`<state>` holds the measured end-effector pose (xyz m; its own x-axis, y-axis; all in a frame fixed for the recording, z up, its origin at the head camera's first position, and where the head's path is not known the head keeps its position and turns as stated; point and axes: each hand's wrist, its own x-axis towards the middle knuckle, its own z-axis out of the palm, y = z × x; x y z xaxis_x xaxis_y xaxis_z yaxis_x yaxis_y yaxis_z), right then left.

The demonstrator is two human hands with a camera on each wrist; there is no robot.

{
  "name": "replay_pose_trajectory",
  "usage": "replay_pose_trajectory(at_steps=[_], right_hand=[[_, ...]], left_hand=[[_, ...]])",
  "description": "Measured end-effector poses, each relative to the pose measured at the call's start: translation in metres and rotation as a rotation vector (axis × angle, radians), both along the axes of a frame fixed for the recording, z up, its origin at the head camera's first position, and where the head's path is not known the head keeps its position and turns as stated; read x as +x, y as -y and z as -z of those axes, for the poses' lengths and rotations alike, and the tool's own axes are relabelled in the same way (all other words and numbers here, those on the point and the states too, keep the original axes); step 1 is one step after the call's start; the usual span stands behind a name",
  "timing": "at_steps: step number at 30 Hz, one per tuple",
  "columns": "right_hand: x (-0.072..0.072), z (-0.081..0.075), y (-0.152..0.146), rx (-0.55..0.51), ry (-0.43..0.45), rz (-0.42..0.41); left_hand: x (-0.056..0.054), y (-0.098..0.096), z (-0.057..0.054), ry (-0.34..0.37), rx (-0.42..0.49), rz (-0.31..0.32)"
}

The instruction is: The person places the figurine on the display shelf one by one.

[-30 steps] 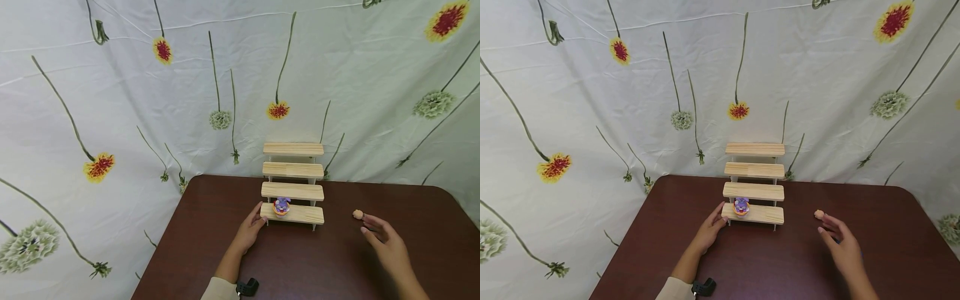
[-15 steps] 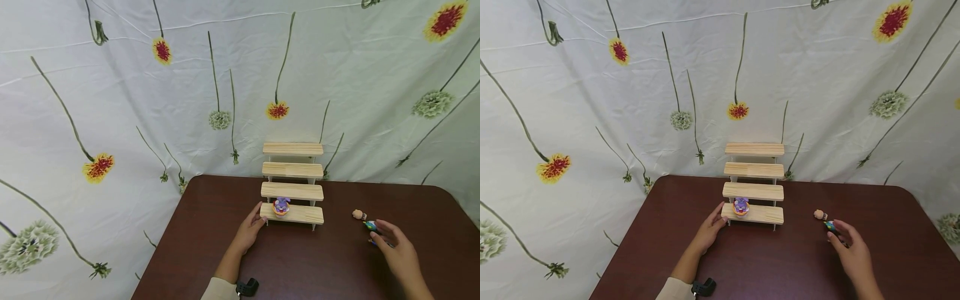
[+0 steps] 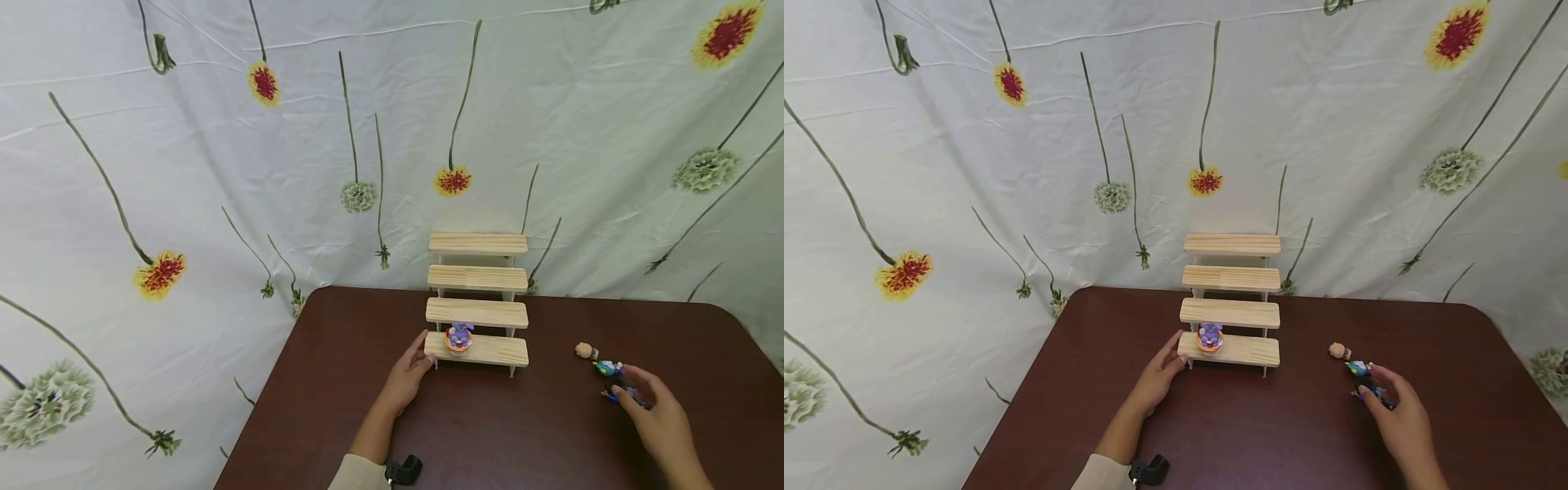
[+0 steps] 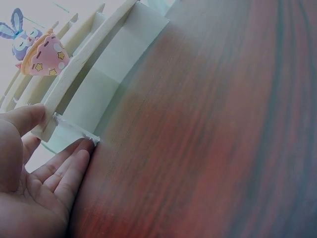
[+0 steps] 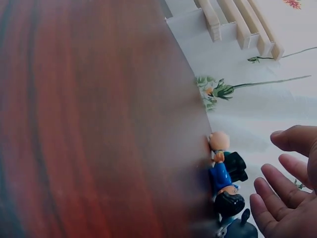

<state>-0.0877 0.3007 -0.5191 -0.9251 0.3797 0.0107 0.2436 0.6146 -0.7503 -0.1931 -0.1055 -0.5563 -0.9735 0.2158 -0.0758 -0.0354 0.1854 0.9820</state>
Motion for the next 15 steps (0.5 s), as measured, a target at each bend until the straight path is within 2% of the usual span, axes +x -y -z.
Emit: replay_pose_trajectory(at_steps=[8, 15], right_hand=[[-0.0017, 0.0042, -0.0033, -0.037, 0.066, -0.020], [-0.0045, 0.0039, -0.0040, 0.019, 0.105, -0.068]], left_hand=[[0.0005, -0.0005, 0.0018, -0.003, 0.001, 0.008], [0.0015, -0.0005, 0.0001, -0.011, -0.012, 0.005]])
